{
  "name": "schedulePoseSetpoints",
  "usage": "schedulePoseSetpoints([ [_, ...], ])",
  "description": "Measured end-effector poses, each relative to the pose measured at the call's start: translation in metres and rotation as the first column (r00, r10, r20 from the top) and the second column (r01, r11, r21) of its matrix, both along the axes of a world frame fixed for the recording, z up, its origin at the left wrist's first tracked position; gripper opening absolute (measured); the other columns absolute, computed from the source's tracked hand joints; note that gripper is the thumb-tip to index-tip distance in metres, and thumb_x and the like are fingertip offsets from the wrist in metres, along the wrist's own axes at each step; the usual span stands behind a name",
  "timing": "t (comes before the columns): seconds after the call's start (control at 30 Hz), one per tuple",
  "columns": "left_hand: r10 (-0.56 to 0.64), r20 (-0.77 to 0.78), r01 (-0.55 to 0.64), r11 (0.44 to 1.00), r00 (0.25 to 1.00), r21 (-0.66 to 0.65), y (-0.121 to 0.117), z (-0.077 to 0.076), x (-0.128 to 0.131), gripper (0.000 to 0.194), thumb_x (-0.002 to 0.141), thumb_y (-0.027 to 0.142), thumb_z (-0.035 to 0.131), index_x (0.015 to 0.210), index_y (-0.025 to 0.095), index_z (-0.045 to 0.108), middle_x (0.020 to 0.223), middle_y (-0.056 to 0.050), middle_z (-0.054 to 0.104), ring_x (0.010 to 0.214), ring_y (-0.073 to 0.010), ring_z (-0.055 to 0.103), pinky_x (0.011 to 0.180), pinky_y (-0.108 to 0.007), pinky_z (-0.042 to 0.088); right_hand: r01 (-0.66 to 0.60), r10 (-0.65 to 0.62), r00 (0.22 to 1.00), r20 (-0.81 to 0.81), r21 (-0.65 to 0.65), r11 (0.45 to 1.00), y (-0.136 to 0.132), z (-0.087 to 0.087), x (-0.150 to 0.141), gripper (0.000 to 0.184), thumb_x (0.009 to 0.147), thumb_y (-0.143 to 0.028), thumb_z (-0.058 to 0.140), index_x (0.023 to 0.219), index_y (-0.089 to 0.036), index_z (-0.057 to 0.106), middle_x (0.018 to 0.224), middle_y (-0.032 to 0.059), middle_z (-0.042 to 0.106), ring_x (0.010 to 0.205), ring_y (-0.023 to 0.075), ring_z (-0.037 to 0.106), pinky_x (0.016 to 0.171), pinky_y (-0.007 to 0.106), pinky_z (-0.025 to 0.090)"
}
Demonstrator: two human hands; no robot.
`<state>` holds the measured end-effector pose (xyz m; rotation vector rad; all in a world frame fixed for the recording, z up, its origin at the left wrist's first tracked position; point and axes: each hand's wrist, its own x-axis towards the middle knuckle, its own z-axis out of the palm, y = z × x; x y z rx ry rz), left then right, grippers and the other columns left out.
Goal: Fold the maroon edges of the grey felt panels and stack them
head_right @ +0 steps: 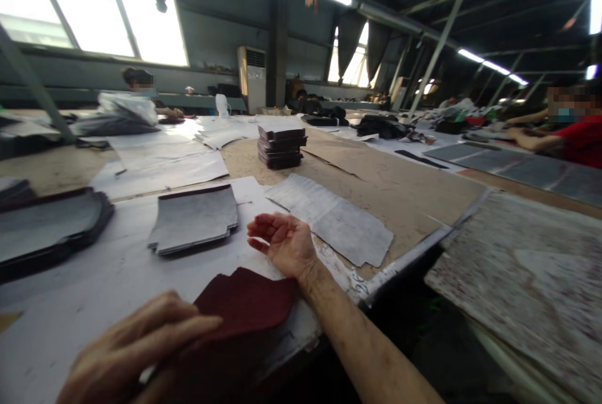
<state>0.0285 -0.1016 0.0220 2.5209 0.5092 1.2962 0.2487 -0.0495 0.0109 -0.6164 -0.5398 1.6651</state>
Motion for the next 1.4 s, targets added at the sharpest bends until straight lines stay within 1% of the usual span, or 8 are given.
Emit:
schedulePoseSetpoints([
  [0.07, 0.228, 0.176, -0.169, 0.940, 0.958, -0.296, 0.008, 0.003, -0.005, 0.013, 0.079, 0.021, 0.056, 0.083, 0.022, 0.069, 0.072, -0.001, 0.065, 0.058, -0.0118, 0.058, 0.051, -0.018, 0.047, -0.079, 0.078, 0.997, 0.016, 0.002, 0.997, -0.004, 0.006, -0.001, 0.044, 0.079, -0.049, 0.047, 0.077, -0.009, 0.067, 0.080, 0.0124, 0.068, 0.082, 0.0219, 0.062, 0.083, 0.038, 0.043],
  [0.17, 0.547, 0.265, -0.213, 0.658, 0.794, -0.722, 0.024, 0.006, -0.012, 0.018, 0.069, 0.034, 0.066, 0.075, 0.017, 0.070, 0.066, 0.000, 0.064, 0.055, -0.0128, 0.056, 0.048, -0.019, 0.043, -0.110, 0.098, 0.974, 0.206, 0.049, 0.993, -0.008, 0.009, -0.005, 0.067, 0.068, -0.073, 0.044, 0.081, -0.011, 0.068, 0.082, 0.0118, 0.068, 0.085, 0.0245, 0.061, 0.082, 0.039, 0.044],
  [0.23, 0.646, 0.267, -0.117, 0.487, 0.715, -0.865, 0.036, 0.006, -0.014, 0.029, 0.062, 0.039, 0.069, 0.077, 0.013, 0.070, 0.063, -0.001, 0.064, 0.052, -0.0131, 0.055, 0.044, -0.020, 0.041, -0.128, 0.082, 0.895, 0.438, 0.076, 0.989, -0.012, 0.008, -0.011, 0.069, 0.058, -0.076, 0.052, 0.082, -0.013, 0.068, 0.076, 0.0099, 0.068, 0.077, 0.0246, 0.062, 0.074, 0.038, 0.046],
  [0.33, 0.696, 0.263, -0.026, 0.375, 0.668, -0.927, 0.050, 0.002, -0.017, 0.036, 0.055, 0.038, 0.072, 0.078, 0.011, 0.068, 0.061, -0.003, 0.064, 0.051, -0.0143, 0.055, 0.044, -0.022, 0.042, -0.144, 0.080, 0.772, 0.631, 0.050, 0.988, -0.017, 0.004, -0.024, 0.049, 0.055, -0.051, 0.073, 0.085, -0.013, 0.068, 0.069, 0.0059, 0.067, 0.066, 0.0208, 0.061, 0.064, 0.033, 0.047],
  [0.67, 0.709, 0.141, -0.202, 0.376, 0.691, -0.904, 0.091, -0.008, -0.032, 0.028, 0.054, 0.040, 0.066, 0.062, 0.013, 0.062, 0.052, 0.002, 0.055, 0.045, -0.0090, 0.045, 0.041, -0.020, 0.032, 0.034, -0.132, 0.527, 0.840, 0.134, 0.990, 0.044, 0.017, -0.044, 0.030, 0.073, -0.037, 0.064, 0.090, -0.012, 0.065, 0.068, 0.0038, 0.065, 0.060, 0.0159, 0.059, 0.055, 0.027, 0.048],
  [0.9, 0.783, -0.098, -0.562, 0.347, 0.614, -0.751, 0.135, -0.011, -0.042, 0.020, 0.056, 0.037, 0.064, 0.052, 0.017, 0.064, 0.043, 0.003, 0.048, 0.052, -0.0127, 0.046, 0.049, -0.023, 0.030, 0.110, -0.176, 0.123, 0.977, 0.163, 0.981, 0.103, 0.007, -0.051, 0.026, 0.086, -0.036, 0.052, 0.096, -0.013, 0.057, 0.091, 0.0023, 0.059, 0.075, 0.0134, 0.058, 0.065, 0.030, 0.050],
  [1.13, 0.780, -0.282, -0.715, 0.280, 0.558, -0.640, 0.149, -0.024, -0.046, 0.024, 0.061, 0.043, 0.059, 0.056, 0.021, 0.065, 0.044, 0.002, 0.050, 0.053, -0.0161, 0.050, 0.051, -0.025, 0.031, 0.126, -0.210, -0.220, 0.953, 0.241, 0.962, 0.106, -0.008, -0.056, 0.025, 0.086, -0.037, 0.052, 0.090, -0.013, 0.058, 0.087, 0.0019, 0.059, 0.075, 0.0132, 0.057, 0.068, 0.031, 0.048],
  [1.4, 0.772, -0.405, -0.822, 0.254, 0.490, -0.511, 0.153, -0.021, -0.043, 0.034, 0.068, 0.050, 0.051, 0.050, 0.021, 0.057, 0.048, 0.001, 0.050, 0.056, -0.0176, 0.051, 0.052, -0.027, 0.030, 0.126, -0.215, -0.398, 0.892, 0.286, 0.950, 0.106, -0.006, -0.060, 0.025, 0.087, -0.038, 0.050, 0.084, -0.014, 0.058, 0.083, 0.0013, 0.059, 0.074, 0.0125, 0.056, 0.069, 0.031, 0.047],
])
